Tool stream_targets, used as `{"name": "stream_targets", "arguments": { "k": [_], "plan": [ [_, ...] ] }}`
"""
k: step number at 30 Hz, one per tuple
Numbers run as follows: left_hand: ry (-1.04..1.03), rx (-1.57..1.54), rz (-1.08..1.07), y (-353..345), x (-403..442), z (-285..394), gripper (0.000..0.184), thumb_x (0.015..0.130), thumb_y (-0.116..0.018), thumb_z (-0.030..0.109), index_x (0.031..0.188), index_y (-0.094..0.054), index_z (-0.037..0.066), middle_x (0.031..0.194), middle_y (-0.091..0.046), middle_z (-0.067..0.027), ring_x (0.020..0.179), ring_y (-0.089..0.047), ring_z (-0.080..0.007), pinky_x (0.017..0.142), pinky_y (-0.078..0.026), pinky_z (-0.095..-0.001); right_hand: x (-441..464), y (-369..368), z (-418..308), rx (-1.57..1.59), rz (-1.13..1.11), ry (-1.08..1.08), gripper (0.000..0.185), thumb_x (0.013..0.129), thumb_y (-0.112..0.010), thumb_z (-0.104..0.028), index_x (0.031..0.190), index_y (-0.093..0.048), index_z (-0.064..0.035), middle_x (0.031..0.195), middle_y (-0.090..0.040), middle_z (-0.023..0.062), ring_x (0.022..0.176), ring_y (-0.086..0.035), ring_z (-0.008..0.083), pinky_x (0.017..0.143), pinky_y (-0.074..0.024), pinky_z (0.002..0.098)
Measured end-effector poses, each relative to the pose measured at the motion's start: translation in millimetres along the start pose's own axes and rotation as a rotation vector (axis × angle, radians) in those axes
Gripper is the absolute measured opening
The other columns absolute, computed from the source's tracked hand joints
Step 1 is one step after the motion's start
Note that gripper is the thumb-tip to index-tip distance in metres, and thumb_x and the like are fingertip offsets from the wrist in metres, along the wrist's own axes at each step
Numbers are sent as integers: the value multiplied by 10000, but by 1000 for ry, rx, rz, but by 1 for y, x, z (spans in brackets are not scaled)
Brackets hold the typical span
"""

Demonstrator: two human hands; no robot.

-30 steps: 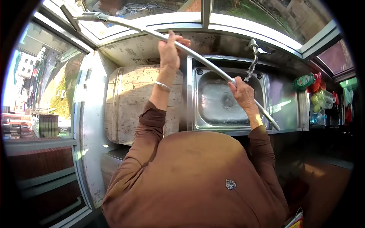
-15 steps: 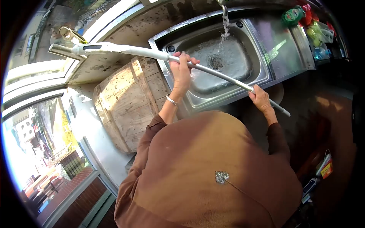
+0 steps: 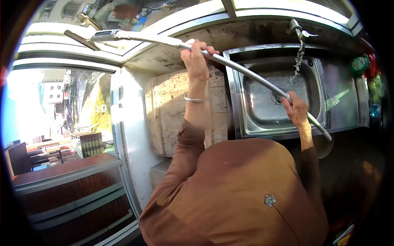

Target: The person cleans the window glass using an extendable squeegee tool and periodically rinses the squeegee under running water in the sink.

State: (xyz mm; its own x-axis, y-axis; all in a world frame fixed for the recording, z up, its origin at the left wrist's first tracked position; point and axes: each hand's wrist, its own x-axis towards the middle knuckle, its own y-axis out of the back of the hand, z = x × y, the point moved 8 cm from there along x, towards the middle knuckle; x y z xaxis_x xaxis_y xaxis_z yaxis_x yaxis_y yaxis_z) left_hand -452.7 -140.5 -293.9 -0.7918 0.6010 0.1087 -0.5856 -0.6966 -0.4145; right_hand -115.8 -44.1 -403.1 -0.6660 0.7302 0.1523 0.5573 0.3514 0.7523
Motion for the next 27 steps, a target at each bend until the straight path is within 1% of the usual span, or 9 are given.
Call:
{"name": "stream_targets", "arguments": {
  "k": [3,5,10,12,15,17,19,23,27],
  "plan": [
    [-61,167,86,32,37,57,141,864,-427,56,745,-478,1,669,-513,-112,613,-571,-242,653,-584,-425,36,-6,-55,81,94,150,461,890,-637,-347,1257,-533,-88,835,-621,92,674,-621,291,588,-481,396],
    [-140,225,138,44,56,85,139,860,-411,43,733,-458,16,655,-492,-104,609,-561,-240,673,-580,-439,52,-2,-93,52,111,260,456,902,-617,-309,1298,-509,-112,863,-591,73,681,-620,270,582,-497,383],
    [-179,156,138,36,54,75,151,858,-424,31,708,-417,51,653,-459,-76,566,-523,-214,618,-561,-423,51,-2,-89,25,129,264,272,892,-630,-293,1081,-571,-107,812,-582,79,665,-595,290,583,-467,401],
    [-123,164,187,19,32,50,172,883,-444,64,714,-409,64,668,-454,-50,545,-500,-189,571,-550,-399,37,-5,-62,-36,80,139,284,884,-636,-354,964,-551,-95,789,-589,92,695,-613,299,604,-487,413],
    [-59,115,3,-20,-4,0,100,905,-454,82,830,-405,36,677,-468,-48,525,-522,-157,535,-551,-373,8,-5,-14,-101,19,-19,395,848,-661,-454,825,-520,-85,737,-599,116,695,-614,340,613,-483,446],
    [32,57,0,-36,-31,-37,87,936,-474,102,958,-416,42,696,-455,-32,564,-515,-151,565,-538,-375,-21,-8,23,-113,-14,-100,433,825,-680,-479,783,-526,-77,734,-606,132,678,-606,362,593,-468,465],
    [99,-3,-66,-52,-59,-66,270,949,-482,123,1140,-330,7,694,-454,-34,577,-526,-153,581,-546,-376,-48,3,42,-103,-6,-192,451,806,-704,-472,737,-520,-66,674,-590,143,648,-601,367,570,-457,468],
    [251,-56,-157,-73,-100,-114,381,968,-478,156,1269,-281,32,742,-462,-50,593,-526,-162,594,-546,-386,-97,3,81,-223,-17,-173,444,781,-740,-439,731,-521,-56,601,-564,142,601,-592,365,549,-449,459],
    [342,-284,-74,-80,-111,-123,265,988,-498,215,1202,-400,92,654,-381,-9,492,-420,-131,492,-462,-338,-98,10,77,-142,-17,-172,410,797,-734,-393,729,-510,-57,642,-580,133,605,-592,356,546,-445,459]
  ]
}}
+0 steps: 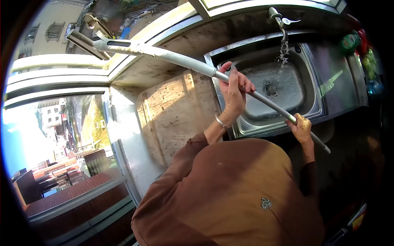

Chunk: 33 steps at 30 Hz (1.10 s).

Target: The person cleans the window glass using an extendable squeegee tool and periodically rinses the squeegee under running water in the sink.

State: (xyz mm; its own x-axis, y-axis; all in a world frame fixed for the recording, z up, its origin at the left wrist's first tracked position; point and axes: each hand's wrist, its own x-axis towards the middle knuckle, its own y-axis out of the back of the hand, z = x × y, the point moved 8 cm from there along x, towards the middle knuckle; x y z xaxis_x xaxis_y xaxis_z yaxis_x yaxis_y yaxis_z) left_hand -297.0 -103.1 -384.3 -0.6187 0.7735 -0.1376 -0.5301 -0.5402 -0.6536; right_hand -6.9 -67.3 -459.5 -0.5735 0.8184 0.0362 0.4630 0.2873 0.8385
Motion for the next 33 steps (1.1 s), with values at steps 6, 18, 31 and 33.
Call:
{"name": "stream_targets", "arguments": {
  "k": [6,18,31,33],
  "plan": [
    [-138,-3,151,-3,24,71,181,995,-517,258,1007,-452,90,548,-292,27,400,-296,-83,369,-321,-266,47,5,-63,146,-62,157,408,862,-646,-454,801,-515,-73,701,-618,135,659,-611,366,580,-468,439],
    [-592,169,69,-31,76,331,393,1001,-484,228,652,-320,149,517,-223,59,432,-215,-77,435,-282,-269,164,83,-319,310,92,511,254,993,-474,-322,910,-472,-82,661,-561,130,597,-584,340,530,-453,432],
    [-156,47,121,-47,-1,81,163,975,-548,207,1065,-472,94,551,-332,30,375,-330,-73,336,-323,-258,29,30,-111,101,60,139,306,977,-473,-340,860,-472,-58,746,-569,198,672,-564,452,580,-442,509],
    [-46,57,90,-43,-22,33,161,973,-561,207,1063,-475,103,551,-366,27,374,-338,-75,333,-325,-258,-8,13,-77,143,108,127,305,986,-434,-329,867,-479,-51,644,-538,242,626,-541,490,534,-405,540]
  ]
}}
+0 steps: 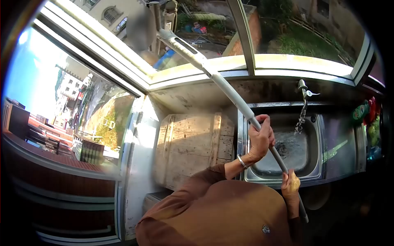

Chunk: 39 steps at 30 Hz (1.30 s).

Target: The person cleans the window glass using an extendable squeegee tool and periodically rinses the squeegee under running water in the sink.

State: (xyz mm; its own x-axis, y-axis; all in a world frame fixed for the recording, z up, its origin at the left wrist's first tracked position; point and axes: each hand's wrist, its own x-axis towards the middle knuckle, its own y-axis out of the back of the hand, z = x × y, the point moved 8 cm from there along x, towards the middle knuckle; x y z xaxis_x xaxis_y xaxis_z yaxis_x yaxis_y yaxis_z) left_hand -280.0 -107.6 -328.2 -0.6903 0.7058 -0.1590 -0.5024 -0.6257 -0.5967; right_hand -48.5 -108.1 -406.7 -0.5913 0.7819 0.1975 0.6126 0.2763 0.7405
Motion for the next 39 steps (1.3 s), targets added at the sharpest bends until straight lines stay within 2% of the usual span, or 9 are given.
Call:
{"name": "stream_targets", "arguments": {
  "k": [4,15,20,28,30,34,35,36,39],
  "plan": [
    [196,18,-48,15,-40,-78,216,967,-574,202,1107,-467,77,556,-396,20,388,-375,-83,355,-357,-261,-81,-26,62,-16,-202,-242,302,951,-473,-342,852,-455,-57,680,-583,227,661,-579,471,571,-427,551],
    [444,-18,-20,44,-93,-168,232,916,-641,180,1036,-495,46,561,-428,-2,375,-396,-108,360,-406,-303,-175,-20,101,-181,-170,-303,373,963,-466,-434,844,-465,-80,636,-588,191,588,-591,440,514,-459,532],
    [313,-3,-22,25,-87,-85,270,933,-628,209,1049,-445,48,577,-410,7,403,-405,-109,386,-409,-301,-141,-30,73,-119,69,-94,347,940,-520,-431,807,-495,-112,589,-554,155,539,-580,420,458,-451,501],
    [-483,239,-296,-90,4,214,322,946,-617,288,1028,-467,15,551,-375,32,386,-384,-73,346,-372,-263,82,18,-160,429,88,178,281,1014,-429,-301,862,-454,-65,600,-539,197,577,-562,428,497,-405,500],
    [-610,226,-351,-105,23,255,330,958,-588,337,940,-436,45,534,-380,18,371,-390,-83,329,-362,-265,109,31,-190,484,149,223,313,1025,-431,-281,829,-455,-38,572,-452,166,487,-482,363,456,-350,407],
    [-687,279,-317,-104,36,250,374,972,-544,389,826,-369,93,491,-367,7,341,-393,-94,299,-354,-271,120,23,-182,525,162,231,353,1023,-448,-310,808,-451,-30,585,-438,167,489,-431,349,458,-347,382],
    [-659,309,-233,-98,29,234,345,968,-559,379,929,-449,55,528,-379,16,359,-363,-86,334,-346,-259,114,17,-170,517,110,194,343,1024,-444,-299,810,-455,-31,595,-446,170,494,-426,334,461,-349,377],
    [-644,311,-227,-92,31,214,359,973,-546,387,890,-430,58,511,-374,18,348,-366,-87,319,-338,-261,106,8,-153,488,61,165,326,1020,-422,-313,839,-452,-44,594,-531,191,554,-553,419,484,-394,475],
    [-471,276,-144,-70,17,141,304,975,-554,337,964,-406,71,513,-380,30,345,-389,-69,297,-331,-239,69,-14,-92,399,57,114,311,1010,-431,-320,856,-468,-53,616,-521,224,607,-544,467,515,-393,507]
  ]
}}
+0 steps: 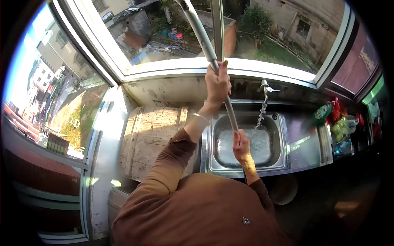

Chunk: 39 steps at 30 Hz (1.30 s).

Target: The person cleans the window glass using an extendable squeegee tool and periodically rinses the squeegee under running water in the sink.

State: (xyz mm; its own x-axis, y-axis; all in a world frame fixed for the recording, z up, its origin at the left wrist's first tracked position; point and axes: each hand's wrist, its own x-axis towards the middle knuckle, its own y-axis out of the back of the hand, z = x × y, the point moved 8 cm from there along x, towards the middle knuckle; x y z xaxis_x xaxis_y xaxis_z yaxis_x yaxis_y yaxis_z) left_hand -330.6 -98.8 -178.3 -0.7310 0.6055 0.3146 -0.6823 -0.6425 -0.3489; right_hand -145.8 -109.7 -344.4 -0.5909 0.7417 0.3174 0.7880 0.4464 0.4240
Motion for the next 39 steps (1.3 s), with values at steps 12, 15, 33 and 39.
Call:
{"name": "stream_targets", "arguments": {
  "k": [12,15,33,39],
  "plan": [
    [343,117,138,46,-166,-190,245,958,-587,267,925,-464,57,547,-465,-1,378,-439,-80,315,-348,-266,-182,-13,159,-165,-131,-203,307,995,-425,-299,835,-456,-39,586,-522,219,566,-549,457,485,-396,513],
    [473,95,176,49,-209,-216,254,956,-586,271,969,-436,66,569,-449,7,377,-437,-86,306,-365,-265,-232,-4,187,-99,-173,-445,326,985,-454,-317,800,-458,-48,566,-496,209,545,-553,431,476,-388,503],
    [15,11,-10,63,-53,-3,382,982,-509,414,1046,-385,59,606,-411,22,423,-414,-50,350,-368,-224,-72,-46,-9,-352,-98,406,81,861,-569,18,926,-522,7,851,-563,200,542,-537,337,459,-424,402],
    [-326,348,117,90,68,115,367,951,-563,379,1015,-484,27,596,-527,-56,407,-514,-138,345,-424,-296,52,-95,-92,245,28,41,433,1025,-413,-408,751,-477,-79,562,-378,-16,513,-398,73,448,-331,251]
  ]
}}
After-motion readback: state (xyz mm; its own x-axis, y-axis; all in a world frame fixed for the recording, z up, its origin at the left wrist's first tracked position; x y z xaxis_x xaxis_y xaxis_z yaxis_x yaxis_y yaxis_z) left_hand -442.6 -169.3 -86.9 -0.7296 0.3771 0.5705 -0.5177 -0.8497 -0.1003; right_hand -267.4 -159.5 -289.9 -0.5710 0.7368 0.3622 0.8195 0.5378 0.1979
